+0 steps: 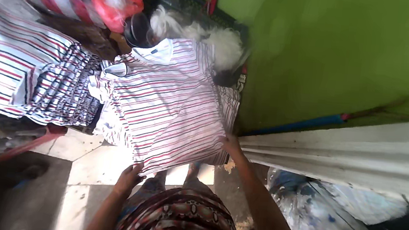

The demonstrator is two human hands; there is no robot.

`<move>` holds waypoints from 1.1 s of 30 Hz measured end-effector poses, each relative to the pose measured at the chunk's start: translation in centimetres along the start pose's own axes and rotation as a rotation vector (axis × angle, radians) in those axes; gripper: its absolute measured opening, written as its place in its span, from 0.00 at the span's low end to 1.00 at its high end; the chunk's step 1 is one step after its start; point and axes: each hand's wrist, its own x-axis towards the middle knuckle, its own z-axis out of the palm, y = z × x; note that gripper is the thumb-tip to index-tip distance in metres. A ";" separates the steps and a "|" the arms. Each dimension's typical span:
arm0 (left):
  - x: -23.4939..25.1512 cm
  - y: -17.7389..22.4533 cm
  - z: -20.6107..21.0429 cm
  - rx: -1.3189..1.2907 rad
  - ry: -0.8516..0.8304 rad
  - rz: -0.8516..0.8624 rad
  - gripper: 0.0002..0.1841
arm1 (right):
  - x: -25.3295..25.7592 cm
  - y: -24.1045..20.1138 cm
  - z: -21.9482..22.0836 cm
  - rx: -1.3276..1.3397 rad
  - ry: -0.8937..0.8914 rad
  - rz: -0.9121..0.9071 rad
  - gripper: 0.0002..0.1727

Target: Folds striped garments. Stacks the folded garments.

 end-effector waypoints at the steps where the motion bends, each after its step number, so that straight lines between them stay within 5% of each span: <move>1: 0.0 -0.1 0.0 0.002 0.001 -0.003 0.18 | -0.3 0.7 0.8 -0.016 0.022 -0.030 0.26; 9: 0.5 -0.1 0.2 0.019 0.013 -0.020 0.18 | -1.0 5.2 3.1 -0.476 0.463 -0.252 0.26; 13: 0.5 0.0 0.3 0.061 0.018 -0.015 0.20 | 0.3 6.2 1.7 -0.385 0.377 -0.318 0.21; 21: 0.2 0.3 0.6 0.124 0.043 -0.013 0.21 | -1.3 6.1 2.7 0.068 0.547 -0.258 0.18; 28: 0.3 0.5 0.7 0.139 0.035 0.007 0.20 | -0.2 7.4 2.7 0.067 0.460 -0.020 0.21; 33: 0.3 0.5 0.5 0.132 0.033 0.008 0.20 | -1.5 3.8 0.7 -0.019 0.478 -0.067 0.20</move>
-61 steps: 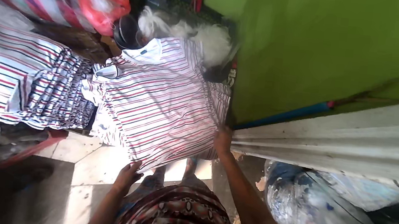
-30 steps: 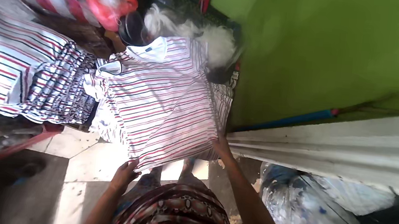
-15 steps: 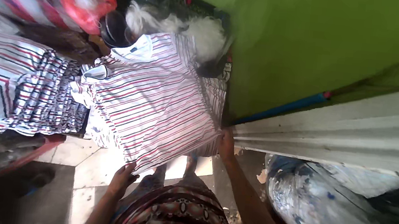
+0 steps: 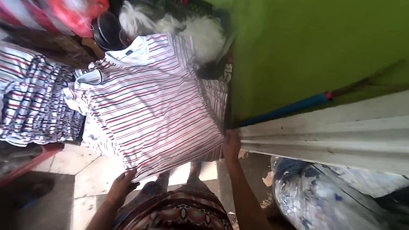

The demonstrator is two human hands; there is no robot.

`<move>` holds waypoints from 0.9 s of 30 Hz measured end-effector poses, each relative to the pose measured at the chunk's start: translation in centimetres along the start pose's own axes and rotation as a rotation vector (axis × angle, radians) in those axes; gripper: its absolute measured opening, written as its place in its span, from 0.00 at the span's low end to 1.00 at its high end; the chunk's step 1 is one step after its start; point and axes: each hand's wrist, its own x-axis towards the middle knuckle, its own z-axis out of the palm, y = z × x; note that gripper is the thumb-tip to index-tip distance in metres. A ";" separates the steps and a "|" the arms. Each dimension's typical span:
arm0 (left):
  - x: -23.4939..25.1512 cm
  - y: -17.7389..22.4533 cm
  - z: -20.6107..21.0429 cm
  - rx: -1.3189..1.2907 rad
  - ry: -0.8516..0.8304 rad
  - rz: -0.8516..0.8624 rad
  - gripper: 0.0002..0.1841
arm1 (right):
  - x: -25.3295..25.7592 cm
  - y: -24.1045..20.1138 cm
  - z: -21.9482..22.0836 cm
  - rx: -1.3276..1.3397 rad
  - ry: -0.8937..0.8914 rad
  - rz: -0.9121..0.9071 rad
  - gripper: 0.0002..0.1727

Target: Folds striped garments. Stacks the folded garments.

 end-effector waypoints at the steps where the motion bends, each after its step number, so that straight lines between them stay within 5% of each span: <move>1: 0.0 0.0 0.0 0.001 0.001 -0.004 0.19 | 0.2 -0.6 0.1 0.004 -0.034 -0.021 0.22; 5: 0.1 0.2 0.2 -0.005 0.012 -0.014 0.19 | 1.8 -1.7 1.0 -0.082 -0.192 -0.017 0.32; 19: 0.4 -0.1 0.0 0.007 -0.015 0.003 0.20 | 3.3 -3.9 -1.0 0.096 -0.502 0.058 0.32; 24: 0.0 0.1 -0.1 -0.012 -0.012 0.027 0.19 | 0.8 -5.5 -4.7 0.103 -0.407 -0.005 0.29; 27: 0.1 -0.2 -0.2 -0.015 -0.010 0.024 0.20 | 0.7 -2.2 -1.8 -0.012 -0.262 -0.035 0.28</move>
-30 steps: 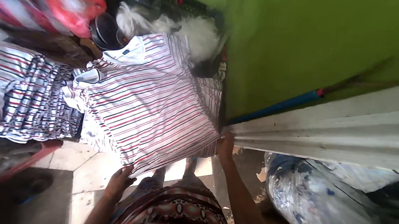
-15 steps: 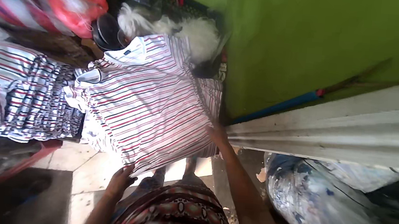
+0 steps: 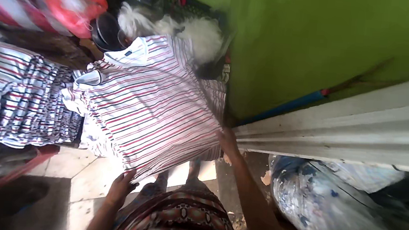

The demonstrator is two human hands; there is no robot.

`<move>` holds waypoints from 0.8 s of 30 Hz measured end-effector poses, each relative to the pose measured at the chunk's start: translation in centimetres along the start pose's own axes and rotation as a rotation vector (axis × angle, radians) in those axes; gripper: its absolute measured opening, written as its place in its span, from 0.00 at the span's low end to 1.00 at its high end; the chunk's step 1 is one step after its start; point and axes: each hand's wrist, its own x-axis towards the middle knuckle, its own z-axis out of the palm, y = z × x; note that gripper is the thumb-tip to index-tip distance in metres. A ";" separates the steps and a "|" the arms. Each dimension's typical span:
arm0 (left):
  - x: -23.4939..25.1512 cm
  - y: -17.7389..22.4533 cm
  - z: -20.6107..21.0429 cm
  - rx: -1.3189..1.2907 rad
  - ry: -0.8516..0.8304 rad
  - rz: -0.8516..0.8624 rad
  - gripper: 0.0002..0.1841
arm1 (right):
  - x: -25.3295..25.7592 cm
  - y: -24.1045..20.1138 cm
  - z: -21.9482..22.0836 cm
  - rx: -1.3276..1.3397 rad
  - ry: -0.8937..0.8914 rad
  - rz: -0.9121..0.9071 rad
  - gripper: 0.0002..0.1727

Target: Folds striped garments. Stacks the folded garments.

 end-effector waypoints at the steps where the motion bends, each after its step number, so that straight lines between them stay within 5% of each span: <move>1: 0.1 0.0 0.0 0.002 0.000 -0.003 0.19 | 0.5 1.0 1.3 -0.079 0.033 0.004 0.28; 8: -0.1 0.2 -0.1 0.032 0.001 -0.020 0.20 | 1.0 1.7 4.7 -0.164 0.164 0.064 0.25; 12: 0.0 0.2 -0.1 0.036 -0.011 -0.023 0.20 | -0.3 -1.8 3.7 -0.233 0.060 0.132 0.25; 17: -0.2 0.6 -0.1 0.040 -0.007 0.013 0.19 | -1.6 -7.6 -2.1 -0.034 -0.060 -0.140 0.28; 20: -0.3 0.9 0.1 0.050 -0.001 0.023 0.19 | 0.1 -5.5 -2.7 0.163 -0.019 -0.202 0.27; 24: 0.0 0.7 0.1 0.037 -0.015 0.021 0.19 | 3.2 -2.3 -1.0 0.027 -0.177 0.019 0.32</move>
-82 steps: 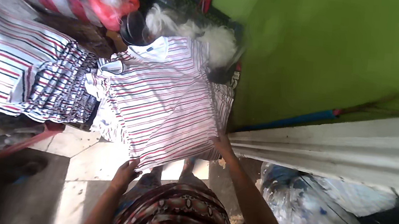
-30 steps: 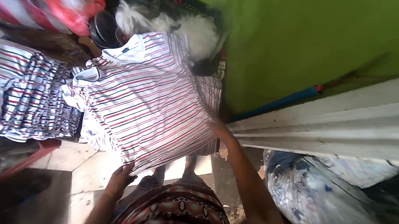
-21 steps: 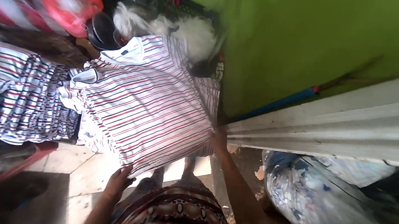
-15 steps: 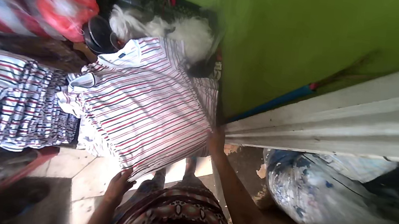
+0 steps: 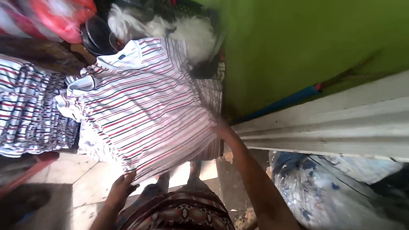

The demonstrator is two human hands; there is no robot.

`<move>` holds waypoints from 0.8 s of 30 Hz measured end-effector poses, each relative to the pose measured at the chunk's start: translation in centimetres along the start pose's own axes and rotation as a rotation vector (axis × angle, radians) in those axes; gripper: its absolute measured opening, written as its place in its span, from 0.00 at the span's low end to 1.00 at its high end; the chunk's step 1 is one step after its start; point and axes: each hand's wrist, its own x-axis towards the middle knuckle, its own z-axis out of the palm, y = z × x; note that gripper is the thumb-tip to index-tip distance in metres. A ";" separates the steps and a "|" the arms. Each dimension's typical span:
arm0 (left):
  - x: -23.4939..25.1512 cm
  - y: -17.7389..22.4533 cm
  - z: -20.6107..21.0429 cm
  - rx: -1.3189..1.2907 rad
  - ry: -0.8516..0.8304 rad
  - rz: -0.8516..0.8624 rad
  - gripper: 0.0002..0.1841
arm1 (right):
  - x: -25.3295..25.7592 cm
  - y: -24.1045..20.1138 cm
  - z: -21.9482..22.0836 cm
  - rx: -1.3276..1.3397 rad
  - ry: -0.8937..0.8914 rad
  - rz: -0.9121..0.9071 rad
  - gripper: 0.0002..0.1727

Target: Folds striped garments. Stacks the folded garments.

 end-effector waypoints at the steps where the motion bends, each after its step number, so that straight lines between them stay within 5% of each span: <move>1: 0.0 0.0 0.0 -0.005 -0.002 0.003 0.19 | 0.0 -0.3 0.0 -0.032 -0.034 -0.014 0.31; 7: -0.2 0.0 0.1 -0.053 0.020 0.038 0.18 | -2.7 -6.2 -2.5 0.350 -0.010 -0.375 0.22; 12: -0.1 -0.2 -0.1 -0.081 0.026 0.030 0.19 | 1.6 -0.2 3.5 0.158 0.124 -0.124 0.32; 24: 0.3 -0.7 0.0 -0.100 0.019 -0.010 0.19 | 0.6 -0.7 5.8 -0.295 0.354 0.022 0.25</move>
